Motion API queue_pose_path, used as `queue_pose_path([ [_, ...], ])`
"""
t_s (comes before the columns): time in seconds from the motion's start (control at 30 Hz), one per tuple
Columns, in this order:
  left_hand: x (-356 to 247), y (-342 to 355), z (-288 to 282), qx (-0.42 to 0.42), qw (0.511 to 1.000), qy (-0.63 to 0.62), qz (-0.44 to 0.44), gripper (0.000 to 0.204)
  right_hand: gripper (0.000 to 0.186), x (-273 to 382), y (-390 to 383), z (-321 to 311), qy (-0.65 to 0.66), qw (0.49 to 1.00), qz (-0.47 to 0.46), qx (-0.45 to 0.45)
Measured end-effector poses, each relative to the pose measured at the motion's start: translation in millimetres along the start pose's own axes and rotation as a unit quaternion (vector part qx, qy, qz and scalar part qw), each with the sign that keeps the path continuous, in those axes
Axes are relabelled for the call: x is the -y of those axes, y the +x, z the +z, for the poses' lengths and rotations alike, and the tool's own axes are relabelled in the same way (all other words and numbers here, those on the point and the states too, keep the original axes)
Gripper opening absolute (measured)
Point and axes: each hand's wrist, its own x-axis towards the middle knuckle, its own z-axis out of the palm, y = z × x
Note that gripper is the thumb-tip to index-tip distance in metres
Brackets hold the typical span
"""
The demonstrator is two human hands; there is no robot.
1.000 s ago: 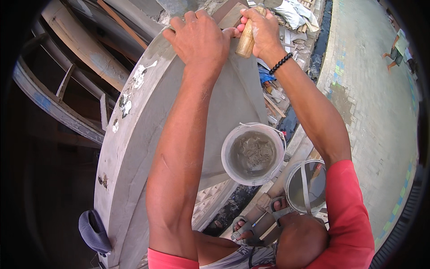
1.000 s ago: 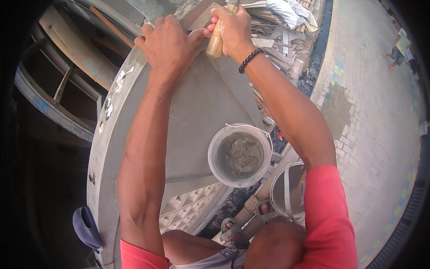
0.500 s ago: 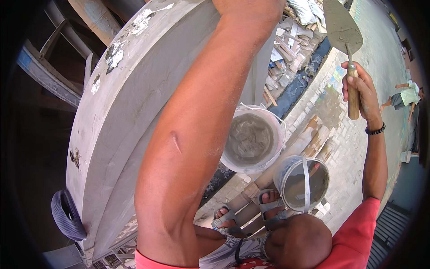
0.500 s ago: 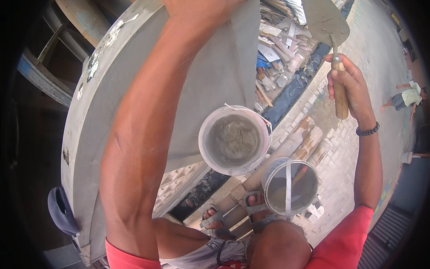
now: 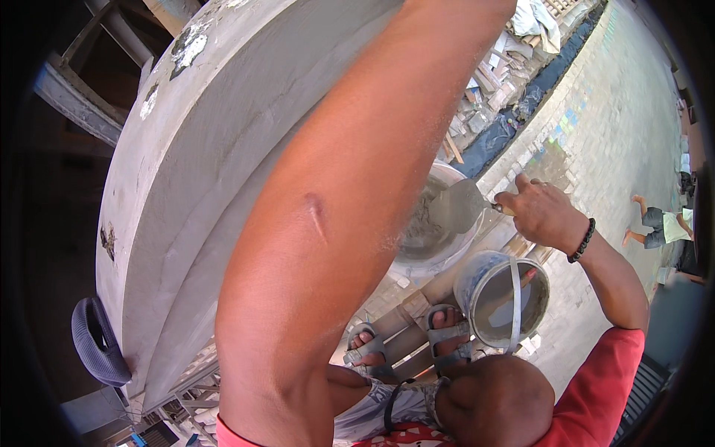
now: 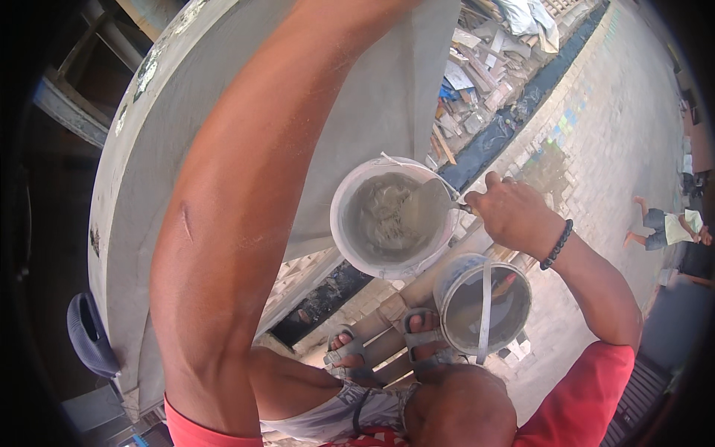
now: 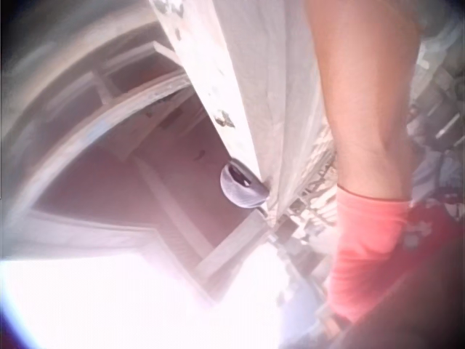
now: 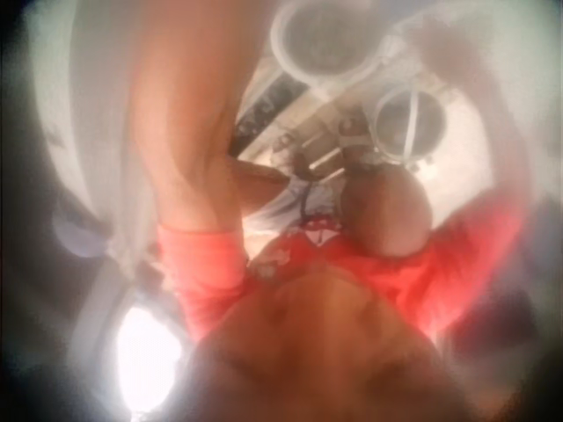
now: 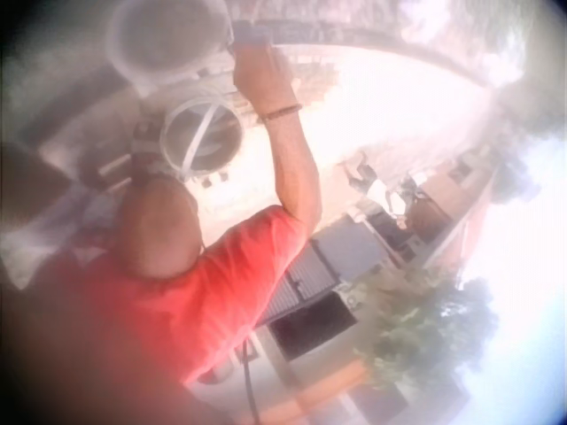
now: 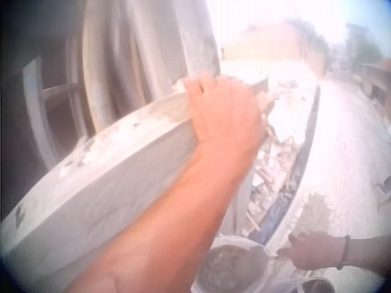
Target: The person applies a grey paste to a concrete ledge using a trowel and a wooden float. They repeatedly scoop the material from a bucket and smooth the surface along the edge of the structure.
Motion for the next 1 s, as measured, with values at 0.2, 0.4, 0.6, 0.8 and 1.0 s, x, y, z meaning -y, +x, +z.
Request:
queue_pose_path([
  [0.2,3,-3,9,-0.050,0.999,-0.003,0.003,0.041,0.025,8,31,-3,-0.027,0.998,-0.037,0.036],
  [0.4,4,0,-9,0.074,0.997,0.026,0.016,0.034,0.025,36,22,-24,0.175,0.934,0.032,0.309],
  [0.6,7,3,-13,0.075,0.997,0.014,0.029,0.030,0.026,54,5,29,0.315,0.921,0.050,0.224],
  [0.8,3,0,-7,0.019,1.000,0.007,0.016,0.027,0.032,68,7,67,0.472,0.864,0.081,0.158],
  [1.0,4,-2,-6,0.013,0.999,0.028,0.033,0.028,0.020,59,23,125,0.299,0.950,-0.082,0.039],
])
